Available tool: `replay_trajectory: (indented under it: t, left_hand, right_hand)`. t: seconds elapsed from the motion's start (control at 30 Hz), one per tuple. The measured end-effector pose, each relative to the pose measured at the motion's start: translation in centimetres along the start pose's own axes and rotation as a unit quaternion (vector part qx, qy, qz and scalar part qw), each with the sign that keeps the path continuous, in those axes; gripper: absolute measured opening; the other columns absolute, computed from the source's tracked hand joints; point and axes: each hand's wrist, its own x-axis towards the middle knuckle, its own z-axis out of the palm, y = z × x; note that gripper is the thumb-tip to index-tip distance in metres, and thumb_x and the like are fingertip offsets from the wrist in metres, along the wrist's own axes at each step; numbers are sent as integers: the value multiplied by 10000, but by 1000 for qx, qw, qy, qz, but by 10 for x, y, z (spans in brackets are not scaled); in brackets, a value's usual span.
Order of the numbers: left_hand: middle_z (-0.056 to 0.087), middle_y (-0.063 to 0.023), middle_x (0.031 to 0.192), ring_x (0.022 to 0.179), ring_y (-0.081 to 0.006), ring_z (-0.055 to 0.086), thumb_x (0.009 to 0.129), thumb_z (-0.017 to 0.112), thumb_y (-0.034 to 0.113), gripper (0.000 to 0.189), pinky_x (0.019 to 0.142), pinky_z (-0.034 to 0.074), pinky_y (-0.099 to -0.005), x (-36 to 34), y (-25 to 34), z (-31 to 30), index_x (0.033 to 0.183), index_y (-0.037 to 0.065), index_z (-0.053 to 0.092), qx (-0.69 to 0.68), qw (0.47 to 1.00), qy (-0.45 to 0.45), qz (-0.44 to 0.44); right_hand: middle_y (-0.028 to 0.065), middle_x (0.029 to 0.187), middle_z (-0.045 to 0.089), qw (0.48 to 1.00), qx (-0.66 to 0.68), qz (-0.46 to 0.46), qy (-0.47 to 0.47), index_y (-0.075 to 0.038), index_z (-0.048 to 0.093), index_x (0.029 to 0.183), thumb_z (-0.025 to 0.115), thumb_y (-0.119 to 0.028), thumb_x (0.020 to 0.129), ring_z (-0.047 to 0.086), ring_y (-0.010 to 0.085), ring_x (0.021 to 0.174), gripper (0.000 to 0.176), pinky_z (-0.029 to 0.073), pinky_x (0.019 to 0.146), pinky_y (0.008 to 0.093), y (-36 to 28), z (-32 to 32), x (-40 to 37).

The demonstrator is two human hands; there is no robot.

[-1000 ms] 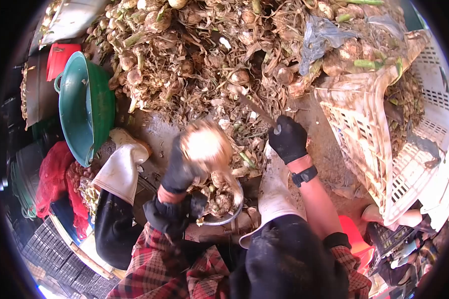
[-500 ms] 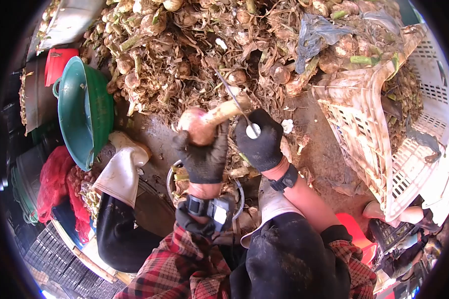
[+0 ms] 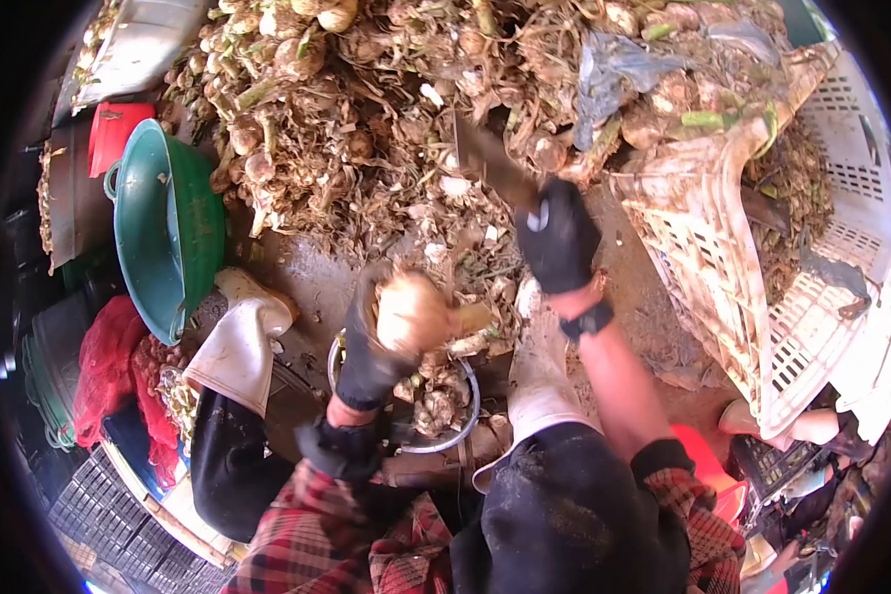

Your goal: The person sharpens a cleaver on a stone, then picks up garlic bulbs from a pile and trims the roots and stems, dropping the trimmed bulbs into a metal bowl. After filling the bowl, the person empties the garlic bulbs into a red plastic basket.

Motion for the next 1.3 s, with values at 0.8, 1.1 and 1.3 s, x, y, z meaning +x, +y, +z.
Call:
replay_trajectory:
  t: [0.8,1.1,1.3]
  left_hand:
    - [491,-152,1222,1146,-252,496,704,772,231,769,1000,381,-356,51,5,-8,1317,-8,373,118,980,58,148]
    - [632,-60,1102,966,-195,605,862,661,208,375,911,464,-349,26,-53,-27,1205,96,558,154,982,-49,99]
    - [668,-84,995,899,-212,649,756,717,129,294,799,516,-353,39,-32,-22,1039,74,656,273,939,-49,204]
  right_hand:
    - [108,732,638,938,230,96,-240,-36,569,789,735,-187,773,639,215,662,225,492,568,327,-65,-51,2]
    - [97,731,530,950,123,-176,-226,-78,520,832,673,-91,623,585,318,642,260,480,533,401,-67,-55,-11]
    - [93,743,528,951,127,-168,-225,-84,525,838,697,-81,567,589,318,686,321,475,545,401,-49,-42,-18]
